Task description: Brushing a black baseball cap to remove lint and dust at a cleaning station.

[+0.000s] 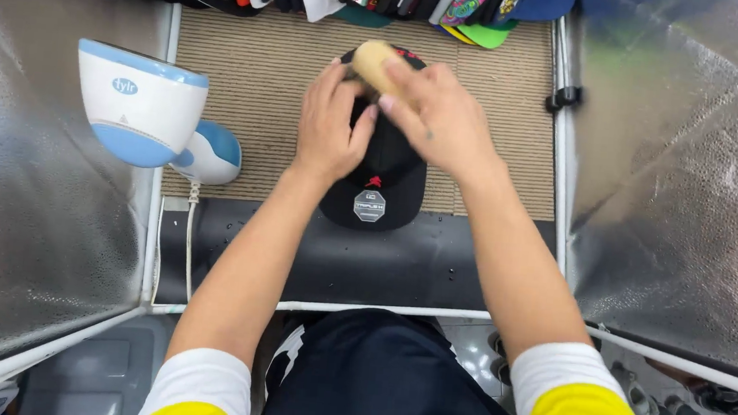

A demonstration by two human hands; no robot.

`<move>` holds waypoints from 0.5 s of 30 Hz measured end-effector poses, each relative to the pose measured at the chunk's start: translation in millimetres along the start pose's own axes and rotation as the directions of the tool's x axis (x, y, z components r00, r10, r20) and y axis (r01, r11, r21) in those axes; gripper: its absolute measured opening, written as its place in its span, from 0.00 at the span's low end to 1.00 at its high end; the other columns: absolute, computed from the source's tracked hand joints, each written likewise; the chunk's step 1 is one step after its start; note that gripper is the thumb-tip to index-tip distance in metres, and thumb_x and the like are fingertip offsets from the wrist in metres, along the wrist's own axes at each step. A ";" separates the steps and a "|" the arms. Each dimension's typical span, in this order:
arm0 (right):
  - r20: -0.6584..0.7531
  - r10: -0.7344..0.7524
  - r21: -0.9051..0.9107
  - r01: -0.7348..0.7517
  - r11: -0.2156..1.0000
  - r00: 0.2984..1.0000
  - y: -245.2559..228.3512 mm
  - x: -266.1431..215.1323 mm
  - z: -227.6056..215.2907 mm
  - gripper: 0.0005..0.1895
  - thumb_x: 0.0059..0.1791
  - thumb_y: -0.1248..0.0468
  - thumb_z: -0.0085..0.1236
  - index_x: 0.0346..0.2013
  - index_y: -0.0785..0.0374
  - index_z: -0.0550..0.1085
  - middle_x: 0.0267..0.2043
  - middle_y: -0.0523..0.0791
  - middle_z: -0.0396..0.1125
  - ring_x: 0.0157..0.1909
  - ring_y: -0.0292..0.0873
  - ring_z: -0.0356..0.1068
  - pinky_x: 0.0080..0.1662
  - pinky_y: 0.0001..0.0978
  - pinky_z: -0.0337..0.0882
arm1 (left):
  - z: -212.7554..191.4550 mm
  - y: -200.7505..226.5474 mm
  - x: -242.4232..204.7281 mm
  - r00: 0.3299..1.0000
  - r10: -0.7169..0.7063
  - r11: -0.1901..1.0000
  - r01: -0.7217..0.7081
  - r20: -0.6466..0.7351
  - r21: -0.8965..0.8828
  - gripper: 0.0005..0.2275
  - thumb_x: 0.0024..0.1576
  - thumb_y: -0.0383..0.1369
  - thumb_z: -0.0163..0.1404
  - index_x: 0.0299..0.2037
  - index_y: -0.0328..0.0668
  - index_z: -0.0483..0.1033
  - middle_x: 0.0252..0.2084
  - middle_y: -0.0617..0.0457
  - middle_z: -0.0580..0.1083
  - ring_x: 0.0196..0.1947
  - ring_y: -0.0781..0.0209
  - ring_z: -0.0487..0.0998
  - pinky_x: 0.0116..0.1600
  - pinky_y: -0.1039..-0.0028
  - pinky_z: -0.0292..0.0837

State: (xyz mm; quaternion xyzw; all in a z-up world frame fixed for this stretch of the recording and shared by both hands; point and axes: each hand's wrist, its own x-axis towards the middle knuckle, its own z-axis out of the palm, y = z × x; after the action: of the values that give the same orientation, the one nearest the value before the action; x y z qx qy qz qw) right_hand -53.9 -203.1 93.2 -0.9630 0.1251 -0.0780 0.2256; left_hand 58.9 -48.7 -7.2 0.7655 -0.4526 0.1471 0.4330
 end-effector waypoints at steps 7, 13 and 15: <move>-0.052 0.553 0.548 -0.439 0.712 0.831 91.2 -9.3 56.0 0.30 0.52 0.44 0.42 0.66 0.49 0.68 0.67 0.43 0.66 0.68 0.44 0.64 0.63 0.36 0.60 | 7.4 2.8 -3.4 0.999 -0.040 0.999 0.041 -0.019 0.018 0.13 0.64 0.37 0.46 0.50 0.37 0.75 0.61 0.39 0.70 0.67 0.34 0.64 0.65 0.47 0.64; -0.248 0.574 0.678 -0.283 0.678 0.780 117.2 -45.2 121.3 0.29 0.55 0.45 0.44 0.64 0.56 0.69 0.65 0.44 0.67 0.67 0.42 0.64 0.65 0.34 0.60 | 5.0 -2.6 47.4 0.997 0.076 0.995 -0.077 0.022 0.060 0.18 0.60 0.46 0.55 0.37 0.37 0.71 0.42 0.39 0.71 0.52 0.37 0.71 0.50 0.51 0.65; 0.144 0.663 0.504 -0.631 0.590 0.735 120.0 -59.8 131.8 0.26 0.53 0.42 0.40 0.55 0.53 0.73 0.56 0.46 0.71 0.57 0.47 0.69 0.55 0.42 0.64 | 8.1 7.2 44.6 0.907 -0.254 0.963 0.207 0.335 0.170 0.24 0.62 0.51 0.45 0.62 0.46 0.69 0.69 0.43 0.64 0.71 0.37 0.58 0.63 0.37 0.57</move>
State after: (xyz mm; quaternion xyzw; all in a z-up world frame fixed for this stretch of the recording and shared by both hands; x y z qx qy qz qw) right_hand -108.5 -236.0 -83.7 -0.7494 0.4465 -0.0497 0.4863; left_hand 76.1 -81.9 19.4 0.8542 -0.4186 -0.0159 0.3081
